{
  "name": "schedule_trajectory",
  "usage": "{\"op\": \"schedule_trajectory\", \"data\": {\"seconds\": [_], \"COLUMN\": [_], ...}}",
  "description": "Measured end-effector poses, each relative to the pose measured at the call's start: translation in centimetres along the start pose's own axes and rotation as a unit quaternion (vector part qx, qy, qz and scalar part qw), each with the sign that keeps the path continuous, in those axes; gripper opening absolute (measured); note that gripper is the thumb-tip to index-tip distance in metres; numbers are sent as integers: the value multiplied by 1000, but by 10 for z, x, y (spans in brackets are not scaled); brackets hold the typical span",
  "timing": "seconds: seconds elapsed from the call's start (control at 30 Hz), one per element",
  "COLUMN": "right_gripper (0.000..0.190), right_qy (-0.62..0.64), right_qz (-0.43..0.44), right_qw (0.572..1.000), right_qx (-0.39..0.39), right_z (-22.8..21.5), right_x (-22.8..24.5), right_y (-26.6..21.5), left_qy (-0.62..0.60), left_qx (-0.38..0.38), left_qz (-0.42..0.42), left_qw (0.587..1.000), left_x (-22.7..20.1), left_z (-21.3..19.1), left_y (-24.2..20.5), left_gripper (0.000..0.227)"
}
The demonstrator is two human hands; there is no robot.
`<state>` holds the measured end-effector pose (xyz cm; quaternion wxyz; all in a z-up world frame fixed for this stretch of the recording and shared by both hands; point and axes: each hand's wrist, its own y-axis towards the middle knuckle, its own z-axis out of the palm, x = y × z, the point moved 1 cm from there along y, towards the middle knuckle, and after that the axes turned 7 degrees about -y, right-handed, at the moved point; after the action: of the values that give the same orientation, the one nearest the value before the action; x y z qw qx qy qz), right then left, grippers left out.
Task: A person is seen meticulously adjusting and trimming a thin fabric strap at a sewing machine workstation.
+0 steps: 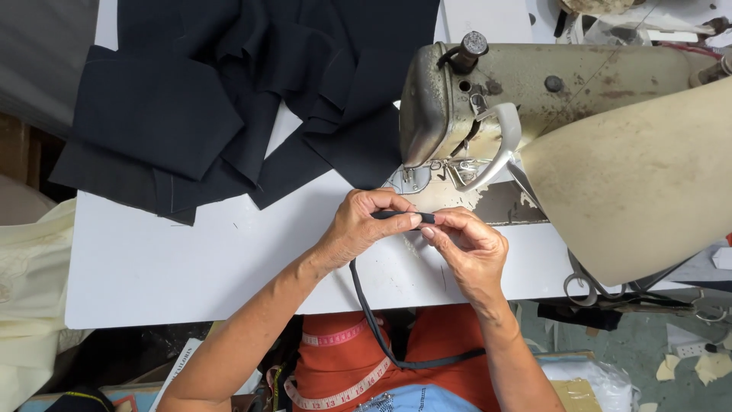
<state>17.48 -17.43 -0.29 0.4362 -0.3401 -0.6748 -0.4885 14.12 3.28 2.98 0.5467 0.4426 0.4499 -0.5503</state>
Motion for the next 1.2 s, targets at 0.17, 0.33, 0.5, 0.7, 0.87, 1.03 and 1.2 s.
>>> {"op": "schedule_trajectory", "data": {"seconds": [0.17,0.33,0.5,0.7,0.87,1.03,1.2], "right_gripper": [17,17,17,15,11,6,6], "right_qy": [-9,-10,-19,-32,-56,-122,-180], "right_qz": [-17,-20,-25,-37,-41,-68,-105], "right_qw": [1000,1000,1000,999,998,990,978], "right_qx": [4,0,3,10,-6,-21,-19], "right_z": [0,1,1,1,1,7,11], "right_x": [3,13,16,14,13,18,6], "right_y": [3,6,6,7,6,7,2], "left_qy": [5,23,8,102,153,174,191], "left_qx": [14,18,22,-19,-16,-10,-7], "left_qz": [-1,3,-12,127,177,200,201], "left_qw": [1000,1000,1000,986,972,964,961], "left_x": [-10,-12,-1,-3,6,9,8], "left_z": [2,3,1,5,8,8,8], "left_y": [0,1,3,-2,0,-1,-1], "left_gripper": [13,14,14,8,5,6,6]}}
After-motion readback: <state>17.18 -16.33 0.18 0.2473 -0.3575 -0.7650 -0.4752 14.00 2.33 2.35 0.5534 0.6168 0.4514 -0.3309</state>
